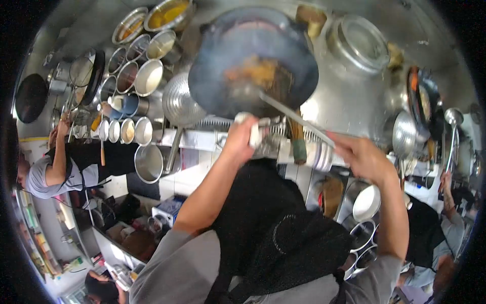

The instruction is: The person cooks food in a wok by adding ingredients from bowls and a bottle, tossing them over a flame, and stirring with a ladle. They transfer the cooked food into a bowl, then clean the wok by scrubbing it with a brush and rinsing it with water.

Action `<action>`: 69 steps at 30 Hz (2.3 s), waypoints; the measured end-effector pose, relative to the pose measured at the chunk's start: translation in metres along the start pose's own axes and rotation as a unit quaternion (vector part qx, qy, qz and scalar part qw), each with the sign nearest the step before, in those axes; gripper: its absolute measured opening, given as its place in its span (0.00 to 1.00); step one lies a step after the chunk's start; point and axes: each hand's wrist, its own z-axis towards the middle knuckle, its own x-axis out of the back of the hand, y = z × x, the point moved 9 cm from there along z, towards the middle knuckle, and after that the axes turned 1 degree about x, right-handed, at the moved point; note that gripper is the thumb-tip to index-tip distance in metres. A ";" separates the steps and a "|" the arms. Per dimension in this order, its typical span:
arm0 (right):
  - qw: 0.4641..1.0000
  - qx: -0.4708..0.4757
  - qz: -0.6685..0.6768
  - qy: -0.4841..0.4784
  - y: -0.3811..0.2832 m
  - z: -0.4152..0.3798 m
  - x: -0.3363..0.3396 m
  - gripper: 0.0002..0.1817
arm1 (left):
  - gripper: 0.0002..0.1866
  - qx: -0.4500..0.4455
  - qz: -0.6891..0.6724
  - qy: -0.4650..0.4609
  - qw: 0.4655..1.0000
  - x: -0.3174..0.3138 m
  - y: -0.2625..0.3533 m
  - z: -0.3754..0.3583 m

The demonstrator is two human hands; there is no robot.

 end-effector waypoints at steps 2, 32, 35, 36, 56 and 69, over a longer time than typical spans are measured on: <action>0.971 0.180 -0.043 0.151 0.012 0.046 -0.018 0.23 | 0.06 -0.029 0.043 0.007 0.999 0.011 -0.010 0.017; 0.960 0.181 -0.155 0.149 0.012 0.087 -0.007 0.26 | 0.09 -0.062 0.082 0.030 0.994 0.032 -0.016 0.010; 0.915 0.265 -0.106 0.285 0.027 0.079 -0.032 0.27 | 0.14 -0.042 0.155 0.027 0.987 0.081 -0.057 0.009; 0.913 0.266 -0.089 0.298 0.031 0.067 -0.037 0.27 | 0.15 -0.018 0.170 0.030 0.985 0.090 -0.064 0.011; 0.936 0.130 -0.039 0.324 -0.085 0.134 0.009 0.24 | 0.22 -0.094 0.040 0.054 0.993 0.080 -0.034 0.182; 0.909 0.238 -0.227 0.256 -0.380 0.365 0.048 0.25 | 0.15 -0.090 0.076 -0.096 0.988 0.045 0.009 0.137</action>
